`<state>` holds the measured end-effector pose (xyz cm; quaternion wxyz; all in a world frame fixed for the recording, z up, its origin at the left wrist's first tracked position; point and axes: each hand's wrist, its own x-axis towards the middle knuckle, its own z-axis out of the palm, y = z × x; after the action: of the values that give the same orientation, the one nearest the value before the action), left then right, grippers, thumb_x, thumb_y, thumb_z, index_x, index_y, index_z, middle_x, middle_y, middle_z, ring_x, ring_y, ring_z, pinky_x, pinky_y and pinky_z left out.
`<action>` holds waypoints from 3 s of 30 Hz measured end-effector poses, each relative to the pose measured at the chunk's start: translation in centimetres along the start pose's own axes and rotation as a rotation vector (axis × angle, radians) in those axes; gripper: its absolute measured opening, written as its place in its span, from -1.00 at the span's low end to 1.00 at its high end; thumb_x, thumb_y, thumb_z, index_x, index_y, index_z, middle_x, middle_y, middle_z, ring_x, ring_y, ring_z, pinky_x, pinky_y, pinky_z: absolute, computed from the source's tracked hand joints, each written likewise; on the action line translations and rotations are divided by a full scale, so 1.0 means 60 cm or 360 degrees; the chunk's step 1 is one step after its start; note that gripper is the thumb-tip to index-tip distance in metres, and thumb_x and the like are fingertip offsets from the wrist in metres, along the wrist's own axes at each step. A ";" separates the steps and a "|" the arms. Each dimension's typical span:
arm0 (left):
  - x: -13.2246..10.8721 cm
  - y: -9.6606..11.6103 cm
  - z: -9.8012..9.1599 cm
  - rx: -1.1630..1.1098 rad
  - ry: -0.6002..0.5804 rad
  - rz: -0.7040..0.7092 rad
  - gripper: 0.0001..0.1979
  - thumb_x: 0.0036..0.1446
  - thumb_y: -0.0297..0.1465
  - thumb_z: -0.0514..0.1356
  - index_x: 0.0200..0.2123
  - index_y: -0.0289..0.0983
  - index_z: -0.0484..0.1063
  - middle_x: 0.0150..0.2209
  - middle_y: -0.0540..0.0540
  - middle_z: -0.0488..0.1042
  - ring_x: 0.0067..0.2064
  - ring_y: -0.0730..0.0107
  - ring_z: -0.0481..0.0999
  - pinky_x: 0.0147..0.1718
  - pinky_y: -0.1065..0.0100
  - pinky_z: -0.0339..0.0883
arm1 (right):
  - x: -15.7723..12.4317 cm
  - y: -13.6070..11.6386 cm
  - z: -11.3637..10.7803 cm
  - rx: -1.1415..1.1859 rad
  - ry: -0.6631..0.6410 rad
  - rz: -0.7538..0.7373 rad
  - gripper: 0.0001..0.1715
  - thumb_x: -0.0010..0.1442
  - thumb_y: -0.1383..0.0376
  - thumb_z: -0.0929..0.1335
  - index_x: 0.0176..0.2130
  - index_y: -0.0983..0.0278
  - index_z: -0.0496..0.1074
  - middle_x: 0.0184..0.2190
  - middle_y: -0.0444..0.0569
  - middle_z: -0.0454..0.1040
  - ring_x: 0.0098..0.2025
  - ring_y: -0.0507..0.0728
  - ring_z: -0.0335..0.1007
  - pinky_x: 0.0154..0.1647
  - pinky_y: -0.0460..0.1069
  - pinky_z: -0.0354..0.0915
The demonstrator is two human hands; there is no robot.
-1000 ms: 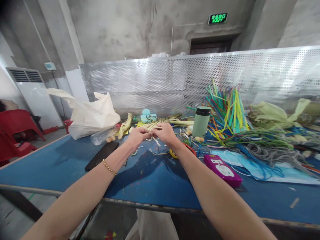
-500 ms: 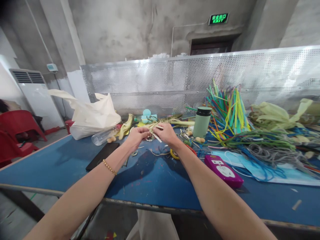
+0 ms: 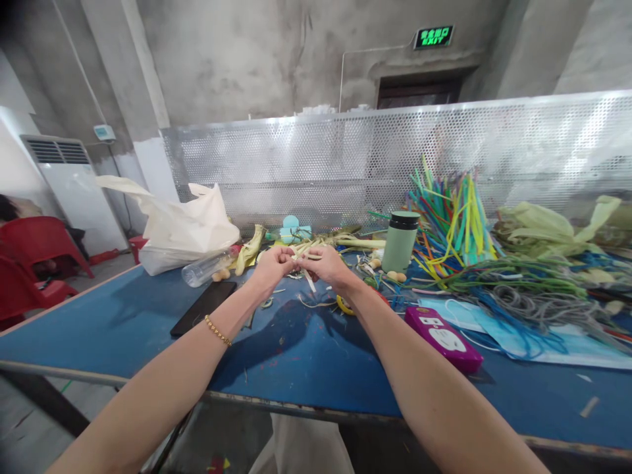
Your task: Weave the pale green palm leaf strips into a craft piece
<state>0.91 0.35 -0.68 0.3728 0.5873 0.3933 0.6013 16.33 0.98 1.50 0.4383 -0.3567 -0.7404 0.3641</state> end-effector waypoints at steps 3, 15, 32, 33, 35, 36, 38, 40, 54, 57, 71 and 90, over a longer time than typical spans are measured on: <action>-0.004 0.002 0.000 0.0019 -0.0067 0.0001 -0.84 -0.11 -0.50 0.27 -0.39 -0.33 0.37 -0.59 0.02 0.43 -0.59 0.57 0.22 -0.54 0.46 0.03 | 0.001 0.002 0.000 0.0031 0.0033 0.0010 -0.56 -0.11 0.02 0.49 -0.48 0.34 0.43 -0.68 -0.16 0.37 -0.65 -0.06 0.14 -0.62 -0.11 0.11; -0.009 0.014 0.007 -0.0032 -0.0052 -0.0183 -0.94 -0.13 -0.52 0.23 -0.55 -0.33 0.38 -0.65 0.04 0.33 -0.60 0.58 0.16 -0.58 0.43 -0.08 | -0.001 0.001 0.002 0.0086 0.0130 0.0027 -0.64 -0.08 0.08 0.47 -0.45 0.32 0.40 -0.70 -0.16 0.37 -0.60 0.03 0.35 -0.58 -0.10 0.15; -0.008 0.006 0.004 -0.0252 -0.0149 -0.0161 -0.76 -0.06 -0.40 0.32 -0.29 -0.36 0.42 -0.64 -0.01 0.41 -0.67 0.62 0.14 -0.63 0.47 -0.14 | -0.003 -0.009 0.001 0.0282 -0.0015 0.0010 -0.65 -0.13 0.15 0.49 -0.39 0.33 0.44 -0.60 -0.10 0.46 -0.58 0.01 0.32 -0.57 -0.10 0.17; -0.007 0.005 0.003 -0.0232 -0.0176 -0.0147 -0.78 -0.05 -0.39 0.30 -0.30 -0.37 0.45 -0.63 -0.02 0.42 -0.67 0.62 0.13 -0.63 0.46 -0.16 | -0.002 -0.009 0.001 0.0310 -0.0023 0.0012 -0.67 -0.13 0.18 0.49 -0.38 0.33 0.44 -0.58 -0.10 0.47 -0.56 0.02 0.35 -0.55 -0.09 0.20; -0.005 0.004 0.002 -0.0200 -0.0237 -0.0139 -0.82 -0.05 -0.38 0.28 -0.38 -0.39 0.48 -0.59 -0.05 0.43 -0.65 0.63 0.12 -0.63 0.45 -0.18 | -0.002 -0.010 0.001 0.0343 -0.0008 0.0021 -0.68 -0.14 0.26 0.48 -0.33 0.34 0.45 -0.55 -0.09 0.50 -0.52 0.03 0.40 -0.51 -0.09 0.26; -0.005 0.004 0.002 -0.0191 -0.0260 -0.0139 -0.83 -0.05 -0.38 0.28 -0.42 -0.39 0.48 -0.58 -0.06 0.43 -0.64 0.63 0.13 -0.63 0.44 -0.19 | -0.003 -0.011 0.001 0.0341 0.0010 0.0031 -0.67 -0.15 0.30 0.48 -0.31 0.34 0.45 -0.54 -0.09 0.50 -0.52 0.03 0.41 -0.51 -0.09 0.27; -0.006 0.004 0.001 -0.0196 -0.0286 -0.0133 -0.83 -0.07 -0.36 0.29 -0.47 -0.39 0.48 -0.56 -0.07 0.43 -0.62 0.62 0.14 -0.63 0.44 -0.19 | -0.003 -0.014 0.002 0.0326 0.0061 0.0051 -0.66 -0.14 0.35 0.47 -0.28 0.34 0.44 -0.55 -0.11 0.48 -0.52 0.03 0.41 -0.51 -0.10 0.28; -0.006 0.002 0.001 -0.0223 -0.0287 -0.0099 -0.80 -0.08 -0.34 0.31 -0.49 -0.39 0.47 -0.55 -0.06 0.42 -0.61 0.62 0.13 -0.62 0.44 -0.18 | -0.004 -0.016 0.004 0.0290 0.0110 0.0072 -0.68 -0.11 0.37 0.46 -0.27 0.34 0.42 -0.57 -0.12 0.47 -0.53 0.02 0.40 -0.51 -0.10 0.29; -0.004 -0.005 0.004 -0.0490 -0.0201 -0.0126 -0.73 -0.09 -0.35 0.37 -0.58 -0.38 0.36 -0.60 -0.01 0.34 -0.64 0.68 0.08 -0.62 0.45 -0.16 | 0.005 -0.016 0.008 -0.0015 0.0202 0.0021 -0.69 0.03 0.43 0.38 -0.18 0.33 0.29 -0.60 -0.21 0.37 -0.63 -0.05 0.23 -0.62 -0.13 0.17; -0.003 -0.004 0.006 -0.0543 -0.0203 -0.0193 -0.72 -0.07 -0.36 0.37 -0.57 -0.37 0.34 -0.60 0.00 0.33 -0.65 0.69 0.08 -0.62 0.46 -0.15 | 0.005 -0.016 0.007 -0.0053 0.0190 -0.0014 -0.71 0.04 0.42 0.36 -0.18 0.34 0.29 -0.57 -0.19 0.37 -0.62 -0.05 0.23 -0.61 -0.12 0.17; -0.012 0.013 0.005 -0.0627 -0.0215 -0.0326 -0.69 -0.06 -0.40 0.36 -0.60 -0.34 0.26 -0.62 0.04 0.28 -0.65 0.68 0.10 -0.62 0.46 -0.10 | 0.001 -0.024 0.001 -0.0083 0.0171 0.0006 -0.66 -0.04 0.40 0.39 -0.20 0.31 0.30 -0.60 -0.22 0.34 -0.63 -0.04 0.18 -0.63 -0.10 0.10; -0.005 0.010 -0.001 -0.0695 -0.0280 -0.0335 -0.73 -0.08 -0.41 0.36 -0.56 -0.37 0.31 -0.58 0.01 0.30 -0.64 0.69 0.10 -0.62 0.47 -0.13 | 0.003 -0.015 -0.004 -0.0127 0.0152 -0.0031 -0.66 -0.03 0.37 0.39 -0.19 0.32 0.32 -0.62 -0.22 0.32 -0.63 -0.04 0.18 -0.62 -0.11 0.11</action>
<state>0.84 -0.19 -0.26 0.5840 0.4987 0.2792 0.5765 16.26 0.76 2.43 0.4620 -0.3837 -0.7360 0.3124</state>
